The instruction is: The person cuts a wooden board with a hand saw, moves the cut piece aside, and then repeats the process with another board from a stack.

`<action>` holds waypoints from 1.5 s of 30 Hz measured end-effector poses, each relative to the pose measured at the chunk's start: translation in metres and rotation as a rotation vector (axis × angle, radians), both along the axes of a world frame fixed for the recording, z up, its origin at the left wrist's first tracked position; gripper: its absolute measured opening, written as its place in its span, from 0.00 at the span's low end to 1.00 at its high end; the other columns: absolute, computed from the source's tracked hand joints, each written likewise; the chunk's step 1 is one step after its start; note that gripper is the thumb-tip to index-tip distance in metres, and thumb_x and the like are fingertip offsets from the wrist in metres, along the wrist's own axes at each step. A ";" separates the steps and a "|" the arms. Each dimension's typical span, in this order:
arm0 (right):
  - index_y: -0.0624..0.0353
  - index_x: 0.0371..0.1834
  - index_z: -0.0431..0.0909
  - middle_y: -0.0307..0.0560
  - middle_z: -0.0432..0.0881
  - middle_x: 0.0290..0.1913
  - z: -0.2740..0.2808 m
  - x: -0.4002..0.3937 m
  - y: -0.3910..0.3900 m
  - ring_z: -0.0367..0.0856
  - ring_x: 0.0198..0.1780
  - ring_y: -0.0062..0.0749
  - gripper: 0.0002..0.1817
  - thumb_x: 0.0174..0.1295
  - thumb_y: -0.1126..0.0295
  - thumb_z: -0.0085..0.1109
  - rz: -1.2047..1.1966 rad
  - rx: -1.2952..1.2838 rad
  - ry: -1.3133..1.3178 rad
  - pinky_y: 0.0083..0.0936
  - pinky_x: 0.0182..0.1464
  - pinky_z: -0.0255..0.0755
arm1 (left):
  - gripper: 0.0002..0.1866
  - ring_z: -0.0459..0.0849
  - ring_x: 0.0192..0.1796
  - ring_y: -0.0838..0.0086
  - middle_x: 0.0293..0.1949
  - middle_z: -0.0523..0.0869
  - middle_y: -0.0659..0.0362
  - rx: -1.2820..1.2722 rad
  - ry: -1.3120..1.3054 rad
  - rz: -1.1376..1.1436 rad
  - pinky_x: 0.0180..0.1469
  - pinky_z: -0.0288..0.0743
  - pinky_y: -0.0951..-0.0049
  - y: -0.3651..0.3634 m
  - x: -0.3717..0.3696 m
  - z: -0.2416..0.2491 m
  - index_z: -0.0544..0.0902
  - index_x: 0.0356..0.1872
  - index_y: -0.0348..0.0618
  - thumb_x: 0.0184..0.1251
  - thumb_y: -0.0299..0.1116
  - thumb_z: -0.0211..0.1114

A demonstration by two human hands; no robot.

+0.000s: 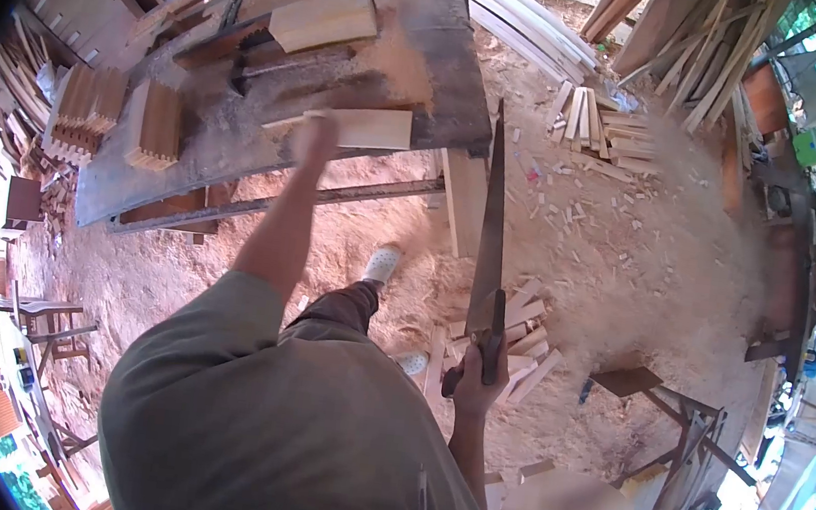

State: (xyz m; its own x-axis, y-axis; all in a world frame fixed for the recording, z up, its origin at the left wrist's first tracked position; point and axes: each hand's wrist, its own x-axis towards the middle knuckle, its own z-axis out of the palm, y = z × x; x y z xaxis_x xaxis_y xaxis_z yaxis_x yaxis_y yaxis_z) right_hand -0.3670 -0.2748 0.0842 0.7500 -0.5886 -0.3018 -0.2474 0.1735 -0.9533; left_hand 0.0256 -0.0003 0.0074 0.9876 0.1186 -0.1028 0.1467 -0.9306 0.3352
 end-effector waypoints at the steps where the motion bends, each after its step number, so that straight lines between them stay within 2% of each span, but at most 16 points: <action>1: 0.68 0.71 0.67 0.34 0.76 0.28 0.004 0.001 -0.001 0.71 0.23 0.13 0.29 0.65 0.77 0.58 -0.010 -0.019 -0.005 0.16 0.24 0.69 | 0.26 0.86 0.51 0.46 0.43 0.87 0.38 0.133 -0.060 -0.020 0.55 0.77 0.47 0.021 0.007 -0.003 0.86 0.42 0.40 0.76 0.51 0.46; 4: 0.66 0.53 0.74 0.35 0.73 0.24 0.018 0.005 -0.001 0.70 0.22 0.16 0.13 0.66 0.78 0.54 0.011 -0.108 -0.053 0.16 0.25 0.67 | 0.28 0.83 0.54 0.42 0.46 0.86 0.37 0.032 0.016 0.069 0.62 0.74 0.49 0.048 0.015 -0.048 0.84 0.47 0.36 0.76 0.52 0.46; 7: 0.66 0.53 0.74 0.35 0.72 0.24 0.019 0.009 -0.003 0.70 0.23 0.16 0.12 0.66 0.78 0.54 0.003 -0.089 -0.050 0.17 0.27 0.67 | 0.29 0.83 0.54 0.40 0.48 0.86 0.35 0.082 -0.160 -0.017 0.62 0.74 0.52 0.025 -0.020 -0.016 0.83 0.52 0.36 0.75 0.53 0.47; 11: 0.66 0.53 0.74 0.35 0.73 0.25 0.031 0.019 -0.004 0.70 0.24 0.16 0.13 0.67 0.78 0.54 0.017 -0.075 -0.043 0.17 0.27 0.68 | 0.30 0.82 0.55 0.40 0.48 0.85 0.34 0.041 -0.179 0.163 0.63 0.73 0.50 0.030 -0.020 -0.056 0.81 0.52 0.33 0.76 0.54 0.47; 14: 0.66 0.53 0.73 0.35 0.73 0.26 0.026 0.019 -0.002 0.71 0.25 0.16 0.12 0.67 0.78 0.54 0.009 -0.055 -0.106 0.17 0.28 0.68 | 0.27 0.88 0.43 0.52 0.39 0.87 0.40 -0.208 0.054 0.297 0.50 0.81 0.49 0.011 -0.035 -0.032 0.80 0.43 0.33 0.79 0.51 0.46; 16: 0.66 0.53 0.73 0.35 0.74 0.26 0.024 0.018 -0.002 0.71 0.25 0.16 0.13 0.67 0.78 0.54 0.042 -0.064 -0.100 0.17 0.28 0.69 | 0.24 0.86 0.29 0.66 0.31 0.86 0.50 -1.137 0.361 0.465 0.33 0.83 0.60 0.000 -0.021 -0.041 0.78 0.38 0.37 0.81 0.49 0.47; 19: 0.68 0.73 0.65 0.35 0.76 0.32 0.010 0.013 -0.006 0.72 0.26 0.14 0.30 0.65 0.79 0.57 0.069 -0.042 -0.087 0.14 0.26 0.69 | 0.22 0.81 0.21 0.73 0.26 0.84 0.56 -1.330 0.366 0.586 0.23 0.80 0.69 -0.027 -0.004 -0.031 0.78 0.40 0.39 0.81 0.49 0.48; 26: 0.68 0.72 0.65 0.35 0.77 0.34 0.014 0.015 0.006 0.72 0.27 0.13 0.31 0.64 0.80 0.57 0.118 -0.054 -0.077 0.14 0.27 0.68 | 0.25 0.79 0.21 0.72 0.23 0.82 0.58 -1.489 0.355 0.598 0.25 0.79 0.69 -0.030 -0.007 -0.006 0.79 0.34 0.41 0.82 0.52 0.45; 28: 0.69 0.72 0.66 0.37 0.79 0.37 0.015 0.017 0.005 0.75 0.32 0.14 0.31 0.63 0.79 0.59 0.169 -0.053 -0.068 0.14 0.33 0.71 | 0.32 0.79 0.23 0.72 0.19 0.79 0.59 -0.994 0.340 0.300 0.28 0.77 0.71 -0.022 -0.015 0.070 0.79 0.24 0.44 0.81 0.57 0.42; 30: 0.69 0.72 0.66 0.38 0.80 0.39 0.014 0.016 0.004 0.76 0.35 0.15 0.32 0.63 0.77 0.60 0.167 -0.069 -0.076 0.15 0.37 0.72 | 0.33 0.71 0.21 0.76 0.17 0.73 0.64 -0.917 -0.250 -0.182 0.35 0.74 0.73 0.013 -0.027 0.104 0.77 0.19 0.45 0.80 0.58 0.44; 31: 0.70 0.72 0.66 0.39 0.81 0.42 0.013 0.015 0.005 0.77 0.38 0.16 0.32 0.63 0.76 0.61 0.203 -0.083 -0.079 0.16 0.42 0.73 | 0.37 0.68 0.21 0.80 0.15 0.70 0.65 -0.878 -0.528 -0.265 0.26 0.58 0.78 -0.007 -0.059 0.180 0.78 0.24 0.44 0.78 0.66 0.40; 32: 0.70 0.72 0.66 0.39 0.81 0.42 0.013 0.013 0.007 0.77 0.38 0.16 0.32 0.63 0.76 0.61 0.169 -0.075 -0.073 0.16 0.42 0.73 | 0.37 0.68 0.21 0.80 0.15 0.70 0.65 -0.880 -0.506 -0.296 0.26 0.58 0.78 -0.023 -0.063 0.210 0.78 0.24 0.44 0.78 0.66 0.40; 36: 0.68 0.72 0.66 0.42 0.83 0.47 0.027 0.023 0.007 0.78 0.45 0.19 0.31 0.64 0.75 0.61 0.254 -0.111 -0.069 0.19 0.48 0.74 | 0.11 0.84 0.32 0.72 0.32 0.87 0.55 -2.234 0.228 -2.316 0.33 0.79 0.69 0.051 -0.127 0.335 0.87 0.34 0.36 0.69 0.34 0.62; 38: 0.68 0.71 0.66 0.41 0.82 0.47 0.033 0.027 0.007 0.78 0.45 0.19 0.31 0.64 0.76 0.60 0.274 -0.083 -0.003 0.18 0.48 0.74 | 0.07 0.80 0.26 0.74 0.21 0.82 0.58 -1.867 -0.524 -2.102 0.63 0.75 0.56 0.018 -0.164 0.386 0.85 0.32 0.33 0.64 0.25 0.62; 41: 0.70 0.71 0.66 0.41 0.81 0.48 0.028 0.033 0.008 0.78 0.46 0.19 0.31 0.63 0.77 0.60 0.326 -0.136 -0.073 0.18 0.49 0.74 | 0.10 0.68 0.13 0.79 0.20 0.81 0.57 -1.711 -0.724 -2.053 0.51 0.74 0.60 0.014 -0.189 0.405 0.82 0.29 0.31 0.66 0.27 0.57; 45: 0.70 0.71 0.66 0.42 0.81 0.49 0.023 0.029 0.011 0.78 0.46 0.20 0.32 0.62 0.76 0.60 0.327 -0.096 -0.104 0.19 0.50 0.74 | 0.13 0.64 0.12 0.80 0.11 0.72 0.63 -1.761 -1.163 -2.025 0.56 0.75 0.58 0.003 -0.204 0.413 0.79 0.22 0.36 0.66 0.27 0.52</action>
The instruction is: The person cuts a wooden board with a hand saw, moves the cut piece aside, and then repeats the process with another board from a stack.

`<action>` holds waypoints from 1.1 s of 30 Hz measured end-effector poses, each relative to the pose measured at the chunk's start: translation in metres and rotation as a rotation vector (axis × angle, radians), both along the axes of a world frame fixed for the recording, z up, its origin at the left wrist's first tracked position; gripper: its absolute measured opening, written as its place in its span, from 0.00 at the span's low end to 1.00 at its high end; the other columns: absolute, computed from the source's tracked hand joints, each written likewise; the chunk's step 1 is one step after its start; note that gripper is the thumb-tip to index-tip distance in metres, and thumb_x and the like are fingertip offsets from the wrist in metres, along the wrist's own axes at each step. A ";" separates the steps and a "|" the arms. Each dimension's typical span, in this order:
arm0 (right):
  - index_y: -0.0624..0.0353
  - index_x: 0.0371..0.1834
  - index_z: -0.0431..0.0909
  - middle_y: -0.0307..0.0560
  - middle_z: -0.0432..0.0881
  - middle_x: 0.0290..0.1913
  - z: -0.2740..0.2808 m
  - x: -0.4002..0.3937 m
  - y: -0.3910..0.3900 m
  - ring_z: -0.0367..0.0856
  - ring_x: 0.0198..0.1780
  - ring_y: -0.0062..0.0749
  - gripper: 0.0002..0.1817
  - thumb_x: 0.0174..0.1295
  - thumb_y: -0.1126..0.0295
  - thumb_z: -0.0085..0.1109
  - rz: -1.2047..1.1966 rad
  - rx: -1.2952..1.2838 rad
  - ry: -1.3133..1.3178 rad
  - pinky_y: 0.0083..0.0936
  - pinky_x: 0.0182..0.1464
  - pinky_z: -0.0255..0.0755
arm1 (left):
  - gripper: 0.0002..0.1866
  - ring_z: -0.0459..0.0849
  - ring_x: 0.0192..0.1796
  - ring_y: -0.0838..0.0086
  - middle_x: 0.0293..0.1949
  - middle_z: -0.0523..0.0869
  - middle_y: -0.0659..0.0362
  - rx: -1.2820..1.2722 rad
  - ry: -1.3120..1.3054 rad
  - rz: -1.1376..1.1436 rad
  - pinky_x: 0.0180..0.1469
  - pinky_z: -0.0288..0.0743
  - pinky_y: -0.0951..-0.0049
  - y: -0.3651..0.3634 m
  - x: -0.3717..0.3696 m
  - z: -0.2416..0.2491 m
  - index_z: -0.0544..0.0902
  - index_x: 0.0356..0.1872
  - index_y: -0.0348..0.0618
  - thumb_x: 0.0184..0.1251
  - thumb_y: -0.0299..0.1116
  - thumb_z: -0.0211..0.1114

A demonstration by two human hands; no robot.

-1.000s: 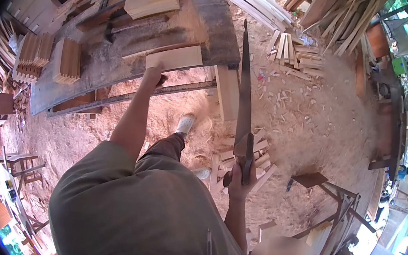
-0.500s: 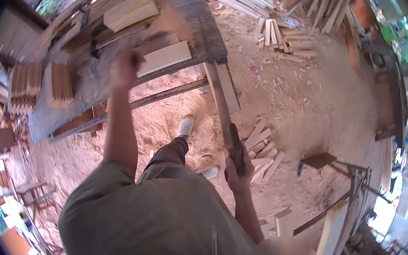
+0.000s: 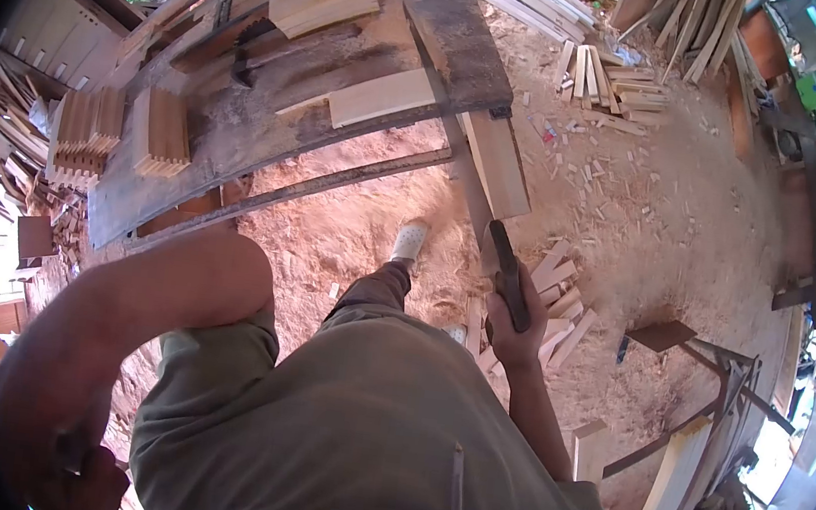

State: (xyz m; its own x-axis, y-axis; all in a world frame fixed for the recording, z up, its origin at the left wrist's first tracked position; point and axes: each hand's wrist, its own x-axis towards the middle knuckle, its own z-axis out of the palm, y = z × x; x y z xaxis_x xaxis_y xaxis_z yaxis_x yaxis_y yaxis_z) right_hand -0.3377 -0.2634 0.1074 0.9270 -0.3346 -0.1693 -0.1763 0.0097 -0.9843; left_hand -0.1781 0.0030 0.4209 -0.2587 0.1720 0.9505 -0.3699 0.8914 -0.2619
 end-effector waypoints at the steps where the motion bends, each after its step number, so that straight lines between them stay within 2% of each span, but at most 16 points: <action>1: 0.70 0.71 0.66 0.43 0.82 0.48 -0.001 0.002 0.002 0.78 0.46 0.20 0.32 0.62 0.76 0.60 -0.005 -0.002 -0.010 0.19 0.50 0.74 | 0.13 0.65 0.12 0.80 0.10 0.70 0.64 0.006 -0.041 -0.054 0.56 0.75 0.59 -0.003 -0.001 0.000 0.78 0.21 0.36 0.65 0.26 0.51; 5: 0.71 0.70 0.67 0.43 0.82 0.48 0.004 0.000 0.003 0.78 0.46 0.21 0.31 0.62 0.76 0.61 0.038 -0.013 0.007 0.19 0.50 0.73 | 0.14 0.65 0.13 0.82 0.08 0.66 0.67 0.055 -0.194 -0.202 0.60 0.74 0.58 -0.009 0.003 0.007 0.76 0.17 0.38 0.63 0.23 0.50; 8: 0.71 0.70 0.68 0.44 0.82 0.48 0.004 -0.002 0.003 0.78 0.46 0.21 0.31 0.61 0.76 0.60 0.032 -0.035 0.005 0.20 0.51 0.73 | 0.18 0.65 0.13 0.83 0.08 0.65 0.69 0.079 -0.230 0.063 0.66 0.71 0.56 0.002 0.003 0.009 0.75 0.13 0.41 0.65 0.22 0.51; 11: 0.71 0.70 0.68 0.44 0.82 0.48 0.007 -0.001 0.004 0.78 0.46 0.21 0.31 0.61 0.76 0.60 0.041 -0.054 0.003 0.20 0.51 0.73 | 0.14 0.65 0.13 0.83 0.10 0.67 0.68 0.003 -0.152 -0.016 0.60 0.76 0.60 0.005 -0.005 0.002 0.81 0.21 0.36 0.66 0.21 0.51; 13: 0.70 0.70 0.68 0.44 0.82 0.48 0.008 0.001 0.003 0.78 0.47 0.21 0.31 0.62 0.76 0.60 0.030 -0.105 -0.002 0.21 0.52 0.73 | 0.11 0.66 0.13 0.81 0.12 0.69 0.66 0.228 0.088 0.024 0.58 0.77 0.62 0.007 -0.007 -0.005 0.84 0.30 0.34 0.66 0.22 0.52; 17: 0.68 0.70 0.68 0.41 0.82 0.46 0.004 0.005 -0.001 0.78 0.44 0.20 0.31 0.62 0.77 0.60 0.006 -0.130 0.012 0.19 0.48 0.74 | 0.09 0.74 0.16 0.75 0.14 0.74 0.62 0.247 0.054 0.028 0.61 0.76 0.61 0.025 0.031 -0.047 0.84 0.37 0.36 0.68 0.28 0.56; 20: 0.67 0.70 0.68 0.38 0.81 0.41 0.008 0.019 0.004 0.76 0.36 0.15 0.30 0.63 0.77 0.60 -0.057 -0.038 0.064 0.16 0.39 0.73 | 0.14 0.86 0.45 0.65 0.40 0.85 0.51 0.201 0.715 1.099 0.47 0.81 0.64 0.029 0.132 -0.155 0.82 0.50 0.36 0.69 0.33 0.61; 21: 0.67 0.70 0.68 0.38 0.81 0.41 0.006 0.022 0.005 0.76 0.36 0.15 0.30 0.63 0.77 0.60 -0.056 -0.051 0.073 0.16 0.39 0.73 | 0.13 0.84 0.39 0.57 0.36 0.85 0.46 0.772 0.560 1.422 0.41 0.79 0.62 0.042 0.175 -0.162 0.81 0.47 0.32 0.64 0.28 0.59; 22: 0.67 0.70 0.68 0.39 0.82 0.42 0.003 0.026 0.005 0.77 0.37 0.16 0.30 0.63 0.77 0.61 -0.062 -0.060 0.047 0.16 0.40 0.73 | 0.17 0.85 0.41 0.55 0.32 0.83 0.44 0.977 0.662 1.938 0.43 0.76 0.56 -0.009 0.177 -0.185 0.81 0.51 0.35 0.62 0.30 0.59; 23: 0.67 0.70 0.68 0.39 0.82 0.42 0.002 0.031 0.006 0.77 0.38 0.17 0.30 0.63 0.77 0.61 -0.064 -0.067 0.024 0.17 0.42 0.73 | 0.16 0.85 0.42 0.52 0.33 0.85 0.44 1.241 0.866 1.632 0.47 0.75 0.54 -0.012 0.227 -0.256 0.85 0.46 0.38 0.68 0.39 0.57; 24: 0.68 0.70 0.68 0.41 0.83 0.44 0.005 0.036 0.009 0.79 0.41 0.20 0.31 0.63 0.76 0.61 -0.059 -0.081 0.023 0.18 0.45 0.74 | 0.26 0.84 0.48 0.54 0.40 0.87 0.46 1.822 1.247 1.489 0.52 0.75 0.58 -0.034 0.254 -0.292 0.80 0.52 0.41 0.66 0.53 0.63; 25: 0.68 0.70 0.68 0.41 0.83 0.44 0.004 0.040 0.011 0.79 0.41 0.20 0.31 0.63 0.76 0.61 -0.052 -0.091 0.028 0.18 0.45 0.74 | 0.29 0.82 0.56 0.44 0.48 0.86 0.38 1.743 1.494 1.189 0.59 0.73 0.53 -0.046 0.244 -0.306 0.83 0.50 0.39 0.70 0.58 0.58; 26: 0.68 0.70 0.67 0.42 0.83 0.45 0.001 0.043 0.012 0.80 0.42 0.21 0.31 0.62 0.76 0.61 -0.051 -0.093 0.009 0.19 0.47 0.75 | 0.29 0.82 0.56 0.44 0.48 0.86 0.38 1.738 1.503 1.180 0.59 0.73 0.53 -0.050 0.256 -0.343 0.83 0.50 0.39 0.70 0.58 0.58; 28: 0.70 0.70 0.67 0.44 0.84 0.47 0.006 0.047 0.017 0.81 0.45 0.24 0.31 0.62 0.76 0.61 -0.042 -0.066 0.046 0.22 0.50 0.75 | 0.36 0.81 0.59 0.43 0.52 0.84 0.35 1.770 1.001 1.589 0.62 0.72 0.52 -0.057 0.280 -0.429 0.84 0.49 0.33 0.70 0.64 0.53; 31: 0.70 0.71 0.67 0.46 0.84 0.48 0.011 0.058 0.022 0.81 0.45 0.24 0.32 0.61 0.76 0.61 0.005 -0.230 -0.011 0.22 0.50 0.75 | 0.42 0.78 0.63 0.43 0.57 0.82 0.34 1.953 1.062 1.631 0.65 0.71 0.53 -0.076 0.270 -0.378 0.83 0.53 0.31 0.70 0.69 0.48; 33: 0.70 0.71 0.66 0.49 0.84 0.50 0.005 0.058 0.024 0.81 0.46 0.24 0.32 0.61 0.76 0.61 0.017 -0.224 0.035 0.22 0.50 0.75 | 0.44 0.78 0.64 0.44 0.58 0.81 0.35 1.983 1.101 1.662 0.66 0.71 0.53 -0.079 0.281 -0.387 0.83 0.53 0.31 0.69 0.71 0.46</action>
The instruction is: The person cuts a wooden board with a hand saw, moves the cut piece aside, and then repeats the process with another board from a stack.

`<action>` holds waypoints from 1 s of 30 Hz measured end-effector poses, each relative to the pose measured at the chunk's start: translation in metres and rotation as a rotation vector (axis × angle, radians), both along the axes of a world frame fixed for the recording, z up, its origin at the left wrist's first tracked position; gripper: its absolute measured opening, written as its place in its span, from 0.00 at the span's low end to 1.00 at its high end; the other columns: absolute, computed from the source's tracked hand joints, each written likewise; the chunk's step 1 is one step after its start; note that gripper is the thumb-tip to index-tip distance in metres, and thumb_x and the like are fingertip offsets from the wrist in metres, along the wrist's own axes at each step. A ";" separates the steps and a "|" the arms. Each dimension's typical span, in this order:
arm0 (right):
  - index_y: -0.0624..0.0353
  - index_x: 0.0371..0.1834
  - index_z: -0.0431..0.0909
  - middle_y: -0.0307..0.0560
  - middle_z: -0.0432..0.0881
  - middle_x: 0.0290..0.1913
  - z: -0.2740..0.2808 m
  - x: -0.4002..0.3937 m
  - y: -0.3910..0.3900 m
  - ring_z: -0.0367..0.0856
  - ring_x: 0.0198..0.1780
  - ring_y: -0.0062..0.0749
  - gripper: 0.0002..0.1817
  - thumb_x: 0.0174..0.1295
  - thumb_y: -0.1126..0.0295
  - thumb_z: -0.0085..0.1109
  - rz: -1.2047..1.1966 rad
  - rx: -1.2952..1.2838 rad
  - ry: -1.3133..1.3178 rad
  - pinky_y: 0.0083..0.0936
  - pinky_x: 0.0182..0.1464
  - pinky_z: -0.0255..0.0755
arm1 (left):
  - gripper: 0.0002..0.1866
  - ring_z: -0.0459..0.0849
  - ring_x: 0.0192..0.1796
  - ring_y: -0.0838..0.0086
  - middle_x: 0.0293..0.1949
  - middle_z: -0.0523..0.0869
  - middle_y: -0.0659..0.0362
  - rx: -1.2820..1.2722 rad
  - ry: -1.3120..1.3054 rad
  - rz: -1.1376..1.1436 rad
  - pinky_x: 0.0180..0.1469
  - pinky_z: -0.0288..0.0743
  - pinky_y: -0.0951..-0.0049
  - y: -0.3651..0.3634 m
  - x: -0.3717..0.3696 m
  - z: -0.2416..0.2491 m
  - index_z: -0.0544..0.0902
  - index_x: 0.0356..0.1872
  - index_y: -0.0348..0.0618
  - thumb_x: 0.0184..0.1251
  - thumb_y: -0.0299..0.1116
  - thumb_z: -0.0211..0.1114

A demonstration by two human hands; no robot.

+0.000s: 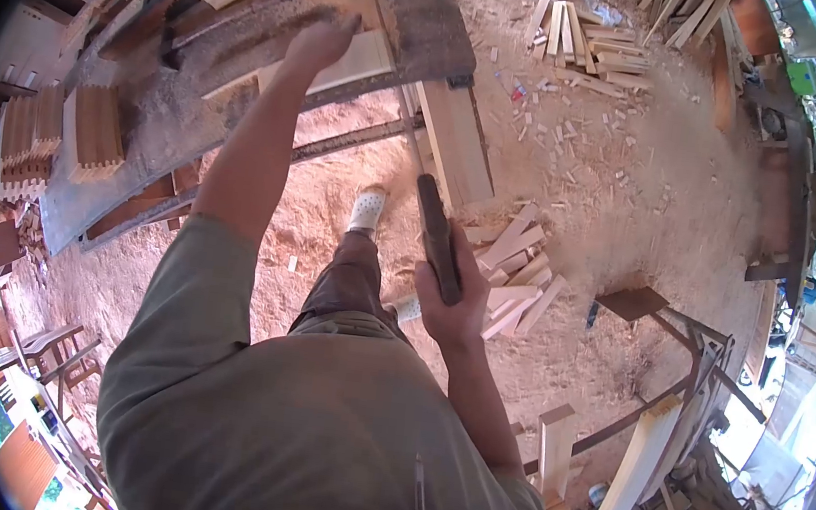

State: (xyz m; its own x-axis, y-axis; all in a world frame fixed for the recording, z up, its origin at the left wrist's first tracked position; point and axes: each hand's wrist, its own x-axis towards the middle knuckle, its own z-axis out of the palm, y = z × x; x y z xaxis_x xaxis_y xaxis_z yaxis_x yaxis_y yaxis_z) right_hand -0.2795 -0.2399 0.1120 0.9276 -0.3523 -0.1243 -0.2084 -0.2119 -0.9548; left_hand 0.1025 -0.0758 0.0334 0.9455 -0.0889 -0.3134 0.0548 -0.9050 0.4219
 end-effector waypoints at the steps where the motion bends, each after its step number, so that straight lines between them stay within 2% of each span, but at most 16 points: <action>1: 0.71 0.71 0.65 0.51 0.84 0.50 -0.002 0.002 0.002 0.82 0.46 0.24 0.33 0.61 0.76 0.61 -0.004 0.044 0.014 0.21 0.50 0.75 | 0.46 0.78 0.65 0.45 0.60 0.81 0.36 0.028 -0.003 0.045 0.66 0.71 0.54 -0.001 0.005 -0.004 0.84 0.54 0.31 0.69 0.73 0.44; 4: 0.72 0.72 0.64 0.54 0.85 0.50 -0.003 0.005 0.003 0.82 0.46 0.25 0.34 0.61 0.76 0.61 0.015 0.072 0.028 0.21 0.49 0.76 | 0.50 0.79 0.65 0.47 0.59 0.82 0.37 0.068 0.046 0.018 0.66 0.71 0.53 -0.003 0.000 0.011 0.84 0.55 0.33 0.65 0.77 0.44; 5: 0.72 0.72 0.63 0.55 0.85 0.51 -0.002 0.004 0.003 0.83 0.46 0.26 0.34 0.61 0.76 0.62 0.038 0.050 0.025 0.21 0.48 0.76 | 0.51 0.80 0.64 0.48 0.59 0.83 0.39 0.099 0.043 0.012 0.65 0.72 0.54 -0.003 0.000 0.011 0.84 0.56 0.33 0.61 0.79 0.49; 8: 0.72 0.73 0.62 0.59 0.84 0.52 0.001 -0.002 0.001 0.84 0.47 0.28 0.34 0.62 0.76 0.62 0.072 0.011 0.057 0.23 0.48 0.77 | 0.51 0.80 0.64 0.50 0.59 0.83 0.40 0.118 -0.001 -0.015 0.65 0.73 0.54 -0.003 0.001 0.010 0.82 0.58 0.33 0.59 0.79 0.53; 9: 0.72 0.73 0.62 0.59 0.84 0.52 0.000 -0.003 0.001 0.84 0.47 0.28 0.34 0.62 0.76 0.62 0.069 0.012 0.059 0.23 0.48 0.77 | 0.48 0.82 0.63 0.51 0.58 0.84 0.42 0.127 -0.044 0.039 0.64 0.75 0.57 -0.005 0.003 0.004 0.83 0.56 0.35 0.58 0.76 0.59; 12: 0.72 0.73 0.62 0.61 0.84 0.53 -0.006 -0.008 0.002 0.85 0.48 0.30 0.34 0.64 0.76 0.62 0.070 0.017 -0.023 0.24 0.49 0.77 | 0.49 0.79 0.66 0.53 0.60 0.82 0.43 0.100 -0.093 0.032 0.67 0.71 0.55 -0.002 0.007 -0.003 0.83 0.59 0.38 0.58 0.78 0.55; 13: 0.72 0.73 0.62 0.61 0.84 0.53 -0.010 -0.007 0.001 0.85 0.49 0.30 0.34 0.64 0.76 0.62 0.074 0.004 -0.045 0.24 0.49 0.77 | 0.47 0.78 0.67 0.54 0.61 0.82 0.45 0.132 -0.109 0.036 0.67 0.70 0.56 -0.003 0.013 -0.010 0.83 0.59 0.42 0.59 0.77 0.56; 16: 0.72 0.73 0.62 0.61 0.84 0.54 -0.008 -0.013 0.003 0.85 0.50 0.30 0.33 0.64 0.76 0.61 0.075 -0.002 -0.034 0.23 0.49 0.77 | 0.46 0.77 0.68 0.55 0.63 0.81 0.47 0.179 -0.061 0.000 0.67 0.71 0.57 -0.005 0.013 0.002 0.82 0.61 0.43 0.59 0.76 0.57; 17: 0.72 0.73 0.62 0.60 0.84 0.54 -0.007 -0.015 0.004 0.86 0.50 0.30 0.33 0.64 0.76 0.61 0.068 0.003 -0.007 0.23 0.50 0.77 | 0.29 0.87 0.54 0.49 0.50 0.87 0.41 0.186 -0.268 -0.055 0.54 0.81 0.54 -0.005 0.011 -0.004 0.87 0.49 0.40 0.73 0.56 0.50; 18: 0.72 0.73 0.62 0.60 0.84 0.54 -0.007 -0.018 0.005 0.86 0.50 0.30 0.33 0.64 0.76 0.61 0.073 0.008 -0.004 0.23 0.50 0.77 | 0.29 0.87 0.54 0.49 0.50 0.87 0.41 0.191 -0.264 -0.051 0.54 0.81 0.54 -0.004 0.012 -0.007 0.87 0.49 0.40 0.73 0.56 0.50; 20: 0.72 0.73 0.62 0.60 0.84 0.54 -0.008 -0.025 0.007 0.86 0.48 0.30 0.33 0.65 0.75 0.61 0.056 -0.031 -0.048 0.23 0.48 0.77 | 0.30 0.83 0.60 0.49 0.57 0.84 0.41 0.043 -0.215 0.115 0.60 0.78 0.54 -0.010 0.013 -0.002 0.83 0.57 0.43 0.73 0.57 0.47; 23: 0.72 0.72 0.63 0.59 0.85 0.52 -0.008 -0.024 0.006 0.87 0.48 0.30 0.33 0.65 0.75 0.61 0.059 -0.025 -0.048 0.23 0.47 0.78 | 0.31 0.80 0.64 0.50 0.60 0.82 0.41 -0.006 -0.177 0.221 0.64 0.74 0.55 -0.012 0.006 0.005 0.83 0.59 0.45 0.73 0.58 0.46; 27: 0.71 0.72 0.63 0.58 0.85 0.51 0.001 -0.001 0.006 0.86 0.47 0.29 0.32 0.65 0.75 0.60 0.082 -0.082 -0.047 0.22 0.47 0.77 | 0.34 0.79 0.66 0.50 0.62 0.81 0.42 0.068 -0.118 0.091 0.66 0.72 0.55 -0.010 0.017 -0.005 0.82 0.60 0.44 0.71 0.61 0.46; 30: 0.71 0.71 0.64 0.56 0.85 0.49 -0.002 -0.004 0.004 0.86 0.46 0.28 0.31 0.66 0.74 0.60 0.081 -0.048 -0.031 0.23 0.47 0.77 | 0.34 0.80 0.65 0.51 0.61 0.81 0.43 -0.017 -0.158 0.235 0.65 0.73 0.55 -0.012 0.012 -0.001 0.83 0.60 0.45 0.71 0.61 0.47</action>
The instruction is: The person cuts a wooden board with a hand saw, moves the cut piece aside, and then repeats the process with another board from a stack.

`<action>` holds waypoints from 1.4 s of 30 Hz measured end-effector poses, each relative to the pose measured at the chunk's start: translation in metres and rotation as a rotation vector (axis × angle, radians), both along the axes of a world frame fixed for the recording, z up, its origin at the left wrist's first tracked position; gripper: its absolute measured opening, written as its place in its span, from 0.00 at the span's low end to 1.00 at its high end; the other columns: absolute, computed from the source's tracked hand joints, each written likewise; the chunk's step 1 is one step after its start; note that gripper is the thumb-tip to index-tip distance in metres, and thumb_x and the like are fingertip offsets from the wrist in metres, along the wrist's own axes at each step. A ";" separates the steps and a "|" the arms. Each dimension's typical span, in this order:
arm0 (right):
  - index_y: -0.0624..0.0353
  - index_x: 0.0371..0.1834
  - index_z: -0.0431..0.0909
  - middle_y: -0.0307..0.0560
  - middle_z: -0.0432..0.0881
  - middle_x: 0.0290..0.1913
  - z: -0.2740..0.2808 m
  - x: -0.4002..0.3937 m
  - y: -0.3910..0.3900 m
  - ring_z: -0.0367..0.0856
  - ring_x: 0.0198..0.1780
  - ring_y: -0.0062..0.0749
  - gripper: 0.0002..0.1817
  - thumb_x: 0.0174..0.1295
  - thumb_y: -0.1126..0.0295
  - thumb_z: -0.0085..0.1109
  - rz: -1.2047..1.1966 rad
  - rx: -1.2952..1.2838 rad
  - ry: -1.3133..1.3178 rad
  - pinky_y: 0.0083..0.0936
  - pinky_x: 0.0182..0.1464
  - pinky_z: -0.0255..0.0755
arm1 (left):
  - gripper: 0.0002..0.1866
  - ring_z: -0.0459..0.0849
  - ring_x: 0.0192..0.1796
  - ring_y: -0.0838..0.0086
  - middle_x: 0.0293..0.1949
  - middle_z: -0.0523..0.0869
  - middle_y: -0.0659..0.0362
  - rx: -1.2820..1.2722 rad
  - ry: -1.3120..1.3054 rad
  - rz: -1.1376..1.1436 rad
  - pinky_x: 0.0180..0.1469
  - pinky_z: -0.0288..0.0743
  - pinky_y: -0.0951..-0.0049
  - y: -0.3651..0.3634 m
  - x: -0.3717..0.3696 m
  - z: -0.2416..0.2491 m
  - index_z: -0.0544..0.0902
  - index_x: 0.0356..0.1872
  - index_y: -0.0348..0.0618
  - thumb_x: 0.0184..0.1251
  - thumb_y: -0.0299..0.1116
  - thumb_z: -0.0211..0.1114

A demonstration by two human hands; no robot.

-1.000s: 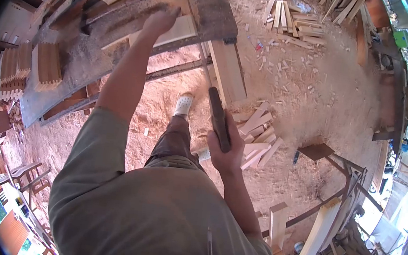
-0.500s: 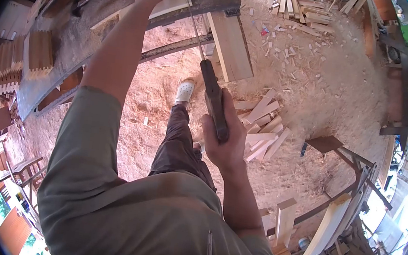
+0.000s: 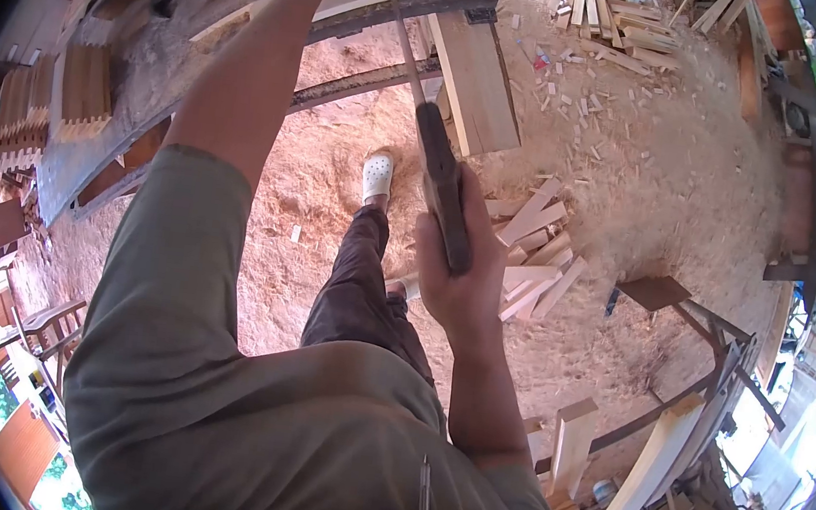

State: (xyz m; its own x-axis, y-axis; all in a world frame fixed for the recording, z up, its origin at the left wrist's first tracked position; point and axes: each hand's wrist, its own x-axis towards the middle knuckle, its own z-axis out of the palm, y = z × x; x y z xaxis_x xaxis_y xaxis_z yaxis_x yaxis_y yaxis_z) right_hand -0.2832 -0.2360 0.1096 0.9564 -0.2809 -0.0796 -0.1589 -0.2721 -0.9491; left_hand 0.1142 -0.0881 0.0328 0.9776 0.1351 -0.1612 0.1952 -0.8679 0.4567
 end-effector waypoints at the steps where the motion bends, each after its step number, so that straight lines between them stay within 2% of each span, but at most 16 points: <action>1: 0.70 0.71 0.64 0.56 0.85 0.48 -0.003 -0.010 0.000 0.85 0.45 0.28 0.31 0.66 0.74 0.60 -0.017 0.024 0.009 0.23 0.46 0.77 | 0.33 0.81 0.63 0.51 0.60 0.82 0.43 0.020 0.005 -0.012 0.63 0.74 0.55 -0.002 -0.004 0.003 0.83 0.59 0.45 0.71 0.61 0.47; 3: 0.70 0.71 0.64 0.55 0.86 0.47 -0.004 -0.009 0.001 0.85 0.45 0.28 0.31 0.66 0.74 0.60 -0.029 0.055 0.014 0.23 0.46 0.77 | 0.32 0.82 0.62 0.51 0.59 0.83 0.43 0.048 0.005 -0.019 0.62 0.76 0.55 0.003 0.005 -0.002 0.84 0.58 0.44 0.72 0.60 0.48; 5: 0.70 0.71 0.65 0.54 0.86 0.46 -0.001 0.000 0.001 0.85 0.46 0.27 0.30 0.66 0.74 0.60 0.000 -0.007 -0.055 0.23 0.47 0.77 | 0.32 0.85 0.58 0.51 0.55 0.86 0.44 0.214 -0.033 -0.255 0.58 0.79 0.55 0.008 0.027 -0.030 0.85 0.55 0.45 0.70 0.61 0.51; 9: 0.70 0.71 0.65 0.54 0.87 0.44 -0.004 0.030 0.004 0.86 0.44 0.26 0.30 0.65 0.75 0.60 0.010 -0.080 -0.140 0.23 0.45 0.78 | 0.29 0.87 0.54 0.52 0.52 0.87 0.46 0.151 -0.099 -0.220 0.55 0.80 0.54 0.005 0.006 -0.011 0.85 0.54 0.47 0.69 0.61 0.54; 11: 0.70 0.71 0.65 0.54 0.87 0.44 0.000 0.019 0.006 0.85 0.43 0.25 0.30 0.66 0.75 0.59 -0.027 -0.034 0.001 0.24 0.44 0.78 | 0.45 0.77 0.68 0.57 0.64 0.81 0.50 0.148 0.043 -0.149 0.67 0.71 0.58 0.004 -0.001 -0.003 0.82 0.61 0.44 0.59 0.75 0.58; 15: 0.69 0.70 0.66 0.55 0.86 0.44 -0.002 0.008 0.004 0.85 0.42 0.23 0.29 0.67 0.74 0.59 -0.039 -0.016 -0.099 0.24 0.44 0.78 | 0.44 0.76 0.69 0.58 0.64 0.81 0.51 0.189 0.113 -0.150 0.68 0.71 0.59 0.002 -0.003 0.004 0.81 0.62 0.45 0.59 0.74 0.59; 18: 0.69 0.70 0.66 0.56 0.85 0.47 0.005 0.035 0.001 0.84 0.46 0.24 0.28 0.67 0.73 0.58 -0.013 0.036 0.100 0.23 0.47 0.77 | 0.42 0.78 0.67 0.56 0.64 0.81 0.49 0.078 0.060 -0.126 0.66 0.73 0.57 0.004 -0.005 -0.005 0.81 0.62 0.46 0.61 0.73 0.57; 20: 0.68 0.70 0.66 0.56 0.85 0.47 0.002 0.053 0.003 0.84 0.46 0.26 0.28 0.68 0.71 0.58 0.025 0.036 0.000 0.24 0.48 0.77 | 0.36 0.82 0.62 0.51 0.59 0.84 0.46 0.192 -0.031 -0.245 0.61 0.76 0.54 0.005 0.000 -0.016 0.85 0.56 0.45 0.67 0.69 0.54; 21: 0.68 0.70 0.66 0.56 0.85 0.47 -0.003 0.055 0.003 0.84 0.46 0.26 0.28 0.68 0.71 0.58 0.029 0.031 -0.011 0.24 0.48 0.77 | 0.36 0.82 0.62 0.51 0.59 0.84 0.46 0.188 -0.042 -0.240 0.61 0.76 0.54 0.003 -0.014 -0.001 0.85 0.56 0.45 0.67 0.69 0.54; 23: 0.68 0.70 0.67 0.57 0.85 0.47 -0.014 0.053 0.002 0.85 0.48 0.31 0.28 0.68 0.70 0.58 -0.004 0.030 0.001 0.26 0.49 0.77 | 0.32 0.85 0.54 0.47 0.49 0.88 0.44 0.096 -0.126 -0.143 0.56 0.78 0.52 0.000 -0.053 0.015 0.88 0.45 0.44 0.72 0.64 0.51; 27: 0.68 0.69 0.67 0.57 0.85 0.48 -0.010 0.053 0.000 0.86 0.48 0.34 0.28 0.68 0.70 0.59 0.004 -0.005 -0.022 0.27 0.50 0.77 | 0.28 0.86 0.49 0.47 0.41 0.90 0.46 -0.021 -0.341 -0.185 0.54 0.78 0.50 0.007 -0.054 -0.021 0.89 0.35 0.42 0.73 0.55 0.50; 29: 0.68 0.70 0.66 0.59 0.85 0.49 -0.007 0.039 -0.001 0.87 0.51 0.37 0.29 0.67 0.71 0.58 0.008 0.046 0.050 0.27 0.51 0.77 | 0.24 0.86 0.47 0.48 0.40 0.90 0.48 0.018 -0.501 -0.049 0.54 0.76 0.48 0.003 -0.053 -0.031 0.89 0.30 0.43 0.71 0.49 0.50; 33: 0.68 0.71 0.64 0.60 0.85 0.48 0.004 -0.031 -0.003 0.87 0.50 0.38 0.30 0.67 0.71 0.57 -0.049 0.035 0.125 0.28 0.51 0.78 | 0.22 0.87 0.47 0.50 0.41 0.90 0.49 0.090 -0.554 -0.018 0.55 0.75 0.49 0.003 -0.050 -0.033 0.89 0.29 0.43 0.69 0.45 0.50; 35: 0.69 0.71 0.64 0.60 0.85 0.48 0.011 -0.046 -0.005 0.87 0.50 0.39 0.30 0.66 0.72 0.57 -0.023 -0.075 0.024 0.30 0.49 0.78 | 0.23 0.86 0.49 0.53 0.41 0.90 0.49 0.115 -0.522 -0.045 0.56 0.73 0.52 0.004 -0.050 -0.035 0.89 0.29 0.44 0.70 0.46 0.49; 38: 0.67 0.70 0.65 0.58 0.85 0.49 0.008 0.009 -0.003 0.87 0.50 0.36 0.29 0.66 0.72 0.57 0.008 -0.047 0.041 0.30 0.48 0.78 | 0.22 0.85 0.52 0.56 0.44 0.90 0.54 0.097 -0.462 -0.099 0.61 0.69 0.50 0.005 -0.051 -0.032 0.88 0.33 0.44 0.70 0.43 0.47; 42: 0.64 0.69 0.67 0.55 0.85 0.48 -0.012 0.083 0.006 0.87 0.49 0.34 0.26 0.67 0.71 0.58 0.009 -0.024 -0.034 0.29 0.47 0.78 | 0.24 0.86 0.49 0.52 0.42 0.90 0.50 0.087 -0.489 -0.017 0.58 0.72 0.53 0.007 -0.046 -0.031 0.89 0.31 0.43 0.70 0.46 0.48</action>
